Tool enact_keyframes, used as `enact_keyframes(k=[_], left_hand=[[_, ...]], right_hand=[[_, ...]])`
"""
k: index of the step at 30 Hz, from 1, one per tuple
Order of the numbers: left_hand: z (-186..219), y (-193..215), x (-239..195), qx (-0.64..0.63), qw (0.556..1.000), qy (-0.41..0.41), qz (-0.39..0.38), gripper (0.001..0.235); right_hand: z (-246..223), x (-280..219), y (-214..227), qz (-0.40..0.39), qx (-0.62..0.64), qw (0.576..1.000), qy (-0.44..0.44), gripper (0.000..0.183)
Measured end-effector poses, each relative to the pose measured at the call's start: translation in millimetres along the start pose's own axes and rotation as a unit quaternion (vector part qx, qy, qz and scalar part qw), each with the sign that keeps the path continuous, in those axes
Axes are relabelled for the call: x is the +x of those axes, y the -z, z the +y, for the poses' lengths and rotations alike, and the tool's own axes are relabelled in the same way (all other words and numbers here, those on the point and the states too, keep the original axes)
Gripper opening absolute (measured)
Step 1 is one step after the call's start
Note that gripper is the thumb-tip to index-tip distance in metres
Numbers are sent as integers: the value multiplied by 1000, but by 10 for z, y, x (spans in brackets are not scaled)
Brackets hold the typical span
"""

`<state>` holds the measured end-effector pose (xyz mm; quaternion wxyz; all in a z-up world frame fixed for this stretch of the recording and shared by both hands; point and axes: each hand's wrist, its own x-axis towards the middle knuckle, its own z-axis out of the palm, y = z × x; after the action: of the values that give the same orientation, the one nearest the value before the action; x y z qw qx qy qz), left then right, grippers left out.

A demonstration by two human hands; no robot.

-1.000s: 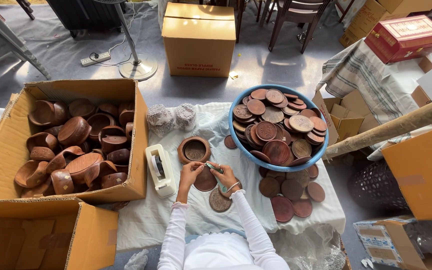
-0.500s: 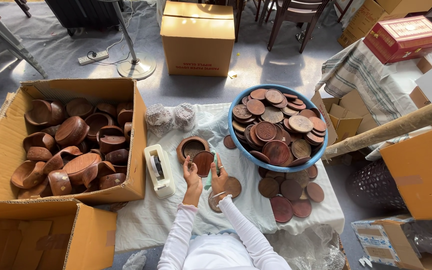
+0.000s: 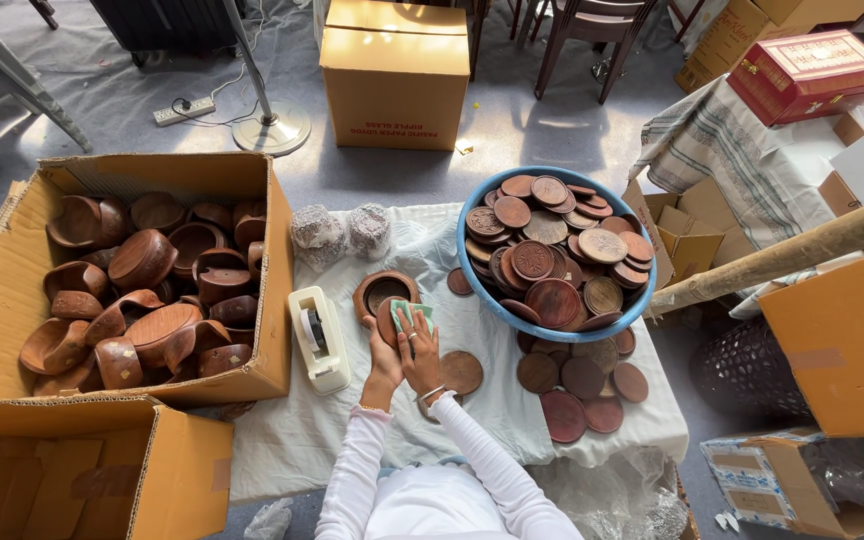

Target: The person sits at a table and uses a green cloth to polish small, round wooden items. They pick up each item from a blue bowl, rub it with the cloth, and place it on the table. The person also handles a small wooden bowl during the process.

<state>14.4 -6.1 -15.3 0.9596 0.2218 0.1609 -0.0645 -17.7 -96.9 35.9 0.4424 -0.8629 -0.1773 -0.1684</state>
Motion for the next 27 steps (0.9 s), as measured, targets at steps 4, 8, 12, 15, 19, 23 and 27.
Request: enact_keyframes(k=[4,8,12,15,19,23,27], left_hand=[[151,-136,-120,-17,1000,0,-21,94],[322,-472,-431,21,996,90,1,93],[168,-233,-413,21,979,130,-156,90],[179,-265,-490,-6,975,101,-197,81],[71,-14,-378,-12,994,46,-99,75],[5,192,-199,-28,997,-9,-75,74],[21,137,-225,-73,990,14,-121,79]], right_hand=[[-13,-97,-4,-46,-29,995,-85,50],[-108,-125,52,-132,69,989,3,49],[-113,29,29,-88,-69,987,117,53],[-80,51,5,-60,-92,992,61,61],[-187,-61,3,-29,-71,997,-17,68],[-94,-245,-157,-64,-70,993,-77,74],[39,-444,-283,-106,5,994,-33,67]])
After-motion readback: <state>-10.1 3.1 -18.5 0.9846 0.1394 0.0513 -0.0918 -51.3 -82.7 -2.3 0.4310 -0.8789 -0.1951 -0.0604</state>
